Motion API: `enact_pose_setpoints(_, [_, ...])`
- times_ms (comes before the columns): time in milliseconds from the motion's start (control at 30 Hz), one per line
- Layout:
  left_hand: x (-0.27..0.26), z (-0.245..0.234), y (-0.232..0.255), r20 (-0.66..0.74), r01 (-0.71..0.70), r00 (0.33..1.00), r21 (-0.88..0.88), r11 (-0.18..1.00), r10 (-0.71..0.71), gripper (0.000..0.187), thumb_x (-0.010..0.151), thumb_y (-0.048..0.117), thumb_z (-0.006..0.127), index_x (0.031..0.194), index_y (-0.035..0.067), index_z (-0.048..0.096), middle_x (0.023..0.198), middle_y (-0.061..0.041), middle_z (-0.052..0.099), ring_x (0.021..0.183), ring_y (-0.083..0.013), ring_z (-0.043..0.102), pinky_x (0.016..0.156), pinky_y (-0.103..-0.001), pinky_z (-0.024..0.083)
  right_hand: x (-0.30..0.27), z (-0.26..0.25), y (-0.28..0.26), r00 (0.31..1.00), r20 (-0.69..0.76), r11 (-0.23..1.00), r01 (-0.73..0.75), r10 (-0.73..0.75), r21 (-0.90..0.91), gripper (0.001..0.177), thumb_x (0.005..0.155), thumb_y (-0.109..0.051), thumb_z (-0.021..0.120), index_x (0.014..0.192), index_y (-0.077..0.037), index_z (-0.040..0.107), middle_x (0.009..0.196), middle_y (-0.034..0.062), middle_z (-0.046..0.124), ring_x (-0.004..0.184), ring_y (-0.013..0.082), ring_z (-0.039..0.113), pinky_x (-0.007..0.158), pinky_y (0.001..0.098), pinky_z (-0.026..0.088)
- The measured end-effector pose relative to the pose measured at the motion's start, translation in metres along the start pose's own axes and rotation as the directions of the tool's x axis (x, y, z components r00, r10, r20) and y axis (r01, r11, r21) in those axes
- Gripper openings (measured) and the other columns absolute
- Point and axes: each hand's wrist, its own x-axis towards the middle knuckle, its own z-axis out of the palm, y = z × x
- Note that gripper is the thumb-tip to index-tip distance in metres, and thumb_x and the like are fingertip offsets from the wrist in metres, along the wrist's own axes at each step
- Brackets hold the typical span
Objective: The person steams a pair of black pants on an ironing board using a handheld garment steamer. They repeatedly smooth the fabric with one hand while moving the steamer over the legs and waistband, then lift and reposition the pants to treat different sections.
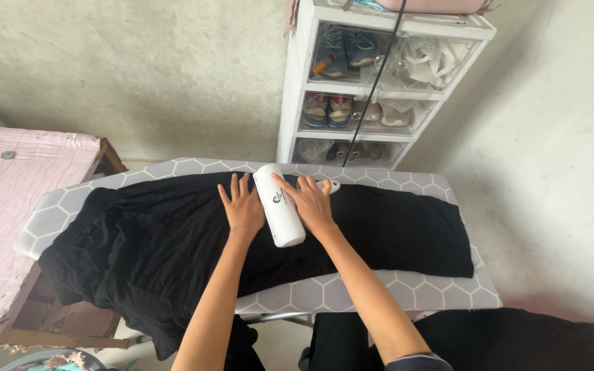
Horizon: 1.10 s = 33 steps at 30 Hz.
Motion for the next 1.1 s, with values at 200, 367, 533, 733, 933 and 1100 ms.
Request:
enact_pose_setpoints(200, [-0.001, -0.007, -0.023, -0.121, -0.028, 0.993, -0.136, 0.990, 0.011, 0.047, 0.106, 0.030, 0.042, 0.150, 0.017, 0.054, 0.152, -0.014, 0.048, 0.150, -0.0335, 0.033, 0.123, -0.062, 0.016, -0.050, -0.034, 0.081, 0.986, 0.112, 0.968, -0.095, 0.123, -0.230, 0.069, 0.092, -0.014, 0.053, 0.154, -0.041, 0.038, 0.110, 0.0080, 0.062, 0.101, 0.0266, 0.061, 0.087, 0.0613, 0.040])
enact_pose_setpoints(367, [-0.002, -0.016, -0.018, -0.156, -0.033, 0.988, -0.125, 0.992, 0.013, 0.047, 0.104, 0.030, 0.044, 0.147, 0.015, 0.055, 0.147, -0.015, 0.051, 0.148, -0.0344, 0.036, 0.120, -0.062, 0.020, -0.160, -0.091, 0.178, 0.928, 0.057, 0.894, -0.337, 0.368, -0.297, 0.083, 0.093, -0.002, 0.051, 0.164, -0.039, 0.031, 0.097, 0.0030, 0.054, 0.104, 0.0249, 0.057, 0.095, 0.0635, 0.036])
enact_pose_setpoints(533, [-0.005, -0.025, -0.011, -0.269, -0.102, 0.962, -0.201, 0.974, 0.045, 0.036, 0.094, 0.019, 0.060, 0.128, 0.011, 0.069, 0.127, -0.009, 0.063, 0.130, -0.0303, 0.053, 0.115, -0.055, 0.032, -0.198, -0.110, 0.218, 0.746, 0.058, 0.691, -0.582, 0.664, -0.429, 0.078, 0.101, -0.013, 0.055, 0.167, -0.048, 0.033, 0.095, 0.0030, 0.056, 0.107, 0.0227, 0.057, 0.095, 0.0545, 0.028])
enact_pose_setpoints(733, [0.010, -0.026, 0.013, -0.270, -0.265, 0.950, -0.432, 0.862, 0.157, 0.021, 0.083, 0.012, 0.072, 0.102, 0.011, 0.078, 0.098, -0.002, 0.069, 0.099, -0.0245, 0.065, 0.086, -0.043, 0.048, -0.117, -0.064, 0.142, 0.884, -0.268, 0.893, -0.429, 0.383, -0.135, 0.062, 0.097, -0.025, 0.062, 0.157, -0.027, 0.047, 0.103, -0.0015, 0.063, 0.110, 0.0211, 0.056, 0.090, 0.0496, 0.021])
enact_pose_setpoints(933, [0.026, -0.020, 0.038, -0.223, -0.183, 0.969, -0.363, 0.914, 0.106, 0.015, 0.075, 0.018, 0.078, 0.088, 0.012, 0.080, 0.092, -0.003, 0.069, 0.094, -0.0252, 0.064, 0.079, -0.043, 0.048, -0.014, 0.004, 0.060, 0.867, -0.394, 0.949, -0.309, 0.306, 0.058, 0.055, 0.102, -0.024, 0.062, 0.156, -0.024, 0.048, 0.092, -0.0031, 0.055, 0.103, 0.0165, 0.054, 0.098, 0.0442, 0.022])
enact_pose_setpoints(1100, [0.044, -0.008, 0.032, -0.230, -0.273, 0.951, -0.316, 0.909, 0.205, 0.007, 0.075, 0.016, 0.078, 0.079, 0.011, 0.078, 0.087, -0.004, 0.068, 0.090, -0.0259, 0.066, 0.074, -0.042, 0.051, -0.001, 0.030, 0.052, 0.855, -0.391, 0.940, -0.315, 0.340, 0.129, 0.057, 0.098, -0.029, 0.066, 0.153, -0.023, 0.050, 0.090, -0.0060, 0.053, 0.099, 0.0141, 0.052, 0.096, 0.0440, 0.021])
